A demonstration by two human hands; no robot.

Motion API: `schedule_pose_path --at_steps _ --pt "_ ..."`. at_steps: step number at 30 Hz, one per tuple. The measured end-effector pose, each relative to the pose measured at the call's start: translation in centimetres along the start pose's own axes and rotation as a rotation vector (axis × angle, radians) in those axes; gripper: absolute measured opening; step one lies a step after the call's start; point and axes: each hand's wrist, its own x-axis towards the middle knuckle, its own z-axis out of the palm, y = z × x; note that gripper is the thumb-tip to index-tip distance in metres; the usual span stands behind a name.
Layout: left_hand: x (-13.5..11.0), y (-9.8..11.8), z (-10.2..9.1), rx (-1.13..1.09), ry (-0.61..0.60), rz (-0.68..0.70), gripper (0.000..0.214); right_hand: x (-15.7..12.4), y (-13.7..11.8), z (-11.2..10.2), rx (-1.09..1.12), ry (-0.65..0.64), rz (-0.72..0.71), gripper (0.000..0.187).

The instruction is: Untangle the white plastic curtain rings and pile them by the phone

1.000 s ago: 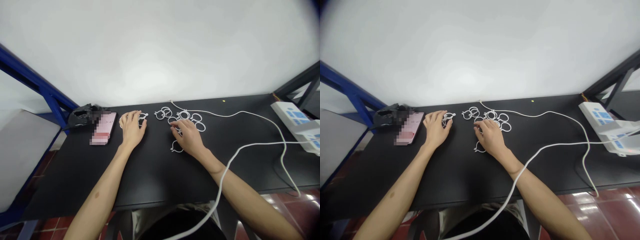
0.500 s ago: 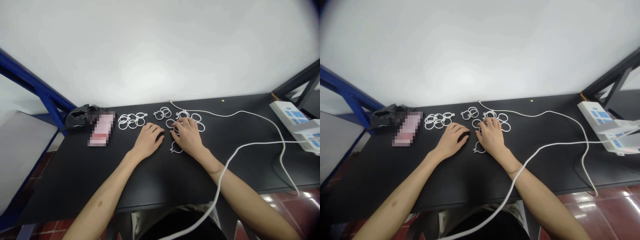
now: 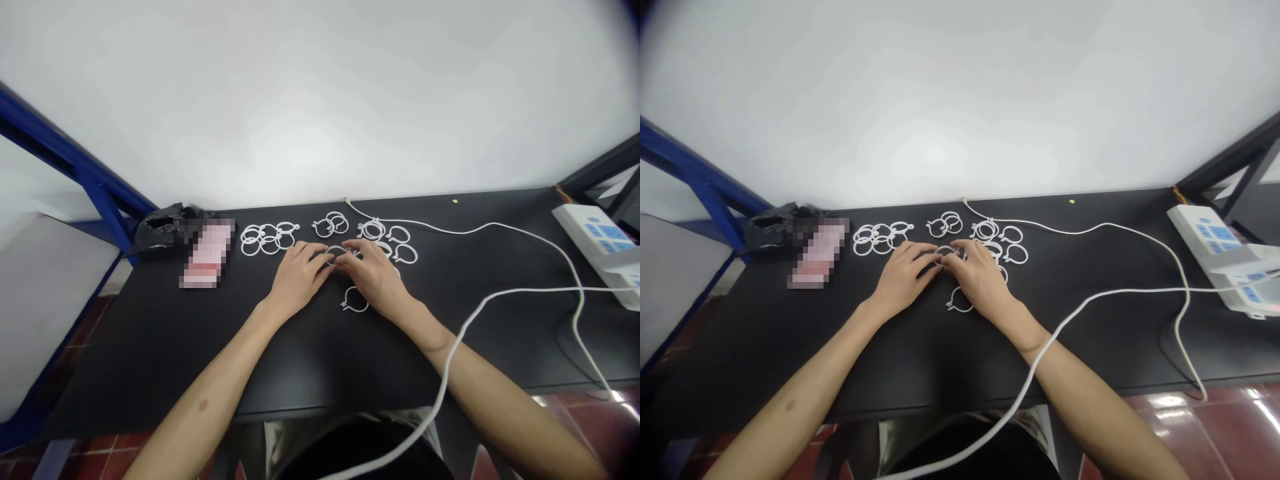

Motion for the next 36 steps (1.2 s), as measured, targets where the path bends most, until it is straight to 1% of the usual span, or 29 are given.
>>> schedule_pose_path --at_steps 5,6,9,11,18,22,23,25,27,28,31,33,36 --pt "-0.1 -0.4 -0.1 -0.051 0.020 0.035 0.018 0.2 -0.1 -0.1 0.149 0.052 -0.015 0.010" --pt "-0.1 -0.4 -0.1 -0.064 0.023 0.045 0.017 0.2 -0.2 -0.2 0.190 0.065 -0.004 0.010" --pt "-0.1 -0.5 0.1 -0.098 0.049 0.048 0.015 0.2 -0.3 -0.3 0.304 0.108 0.066 0.021" --pt "-0.2 -0.4 0.2 -0.117 0.066 0.037 0.014 0.2 -0.4 -0.4 0.332 0.117 0.105 0.022" --pt "-0.3 0.1 0.3 -0.174 0.088 0.008 0.013 0.2 -0.5 -0.7 0.261 0.093 0.156 0.016" --pt "-0.3 0.5 0.4 -0.194 0.117 -0.005 0.011 0.1 -0.6 -1.3 0.232 0.072 0.117 0.014" --pt "-0.3 0.5 0.4 -0.204 0.122 -0.019 0.013 0.1 -0.7 -1.6 0.224 0.067 0.106 0.013" --pt "-0.2 0.6 0.4 -0.236 0.114 -0.038 0.028 0.1 -0.8 -2.1 0.213 0.050 0.090 0.013" --pt "-0.1 0.6 0.4 -0.276 0.072 -0.027 0.042 0.2 -0.8 -2.5 0.213 0.026 0.073 0.012" --pt "-0.1 0.6 0.4 -0.294 0.049 -0.014 0.045 0.2 -0.8 -2.7 0.213 0.012 0.065 0.011" --pt "0.0 0.6 0.4 -0.341 0.015 0.002 0.044 0.2 -0.8 -2.9 0.216 -0.009 0.036 0.012" --pt "0.1 0.6 0.3 -0.357 0.029 -0.009 0.045 0.2 -0.8 -2.8 0.211 0.005 0.029 0.013" --pt "0.2 0.3 0.0 -0.321 0.087 -0.017 0.045 0.2 -0.8 -2.6 0.168 0.033 0.077 0.019"
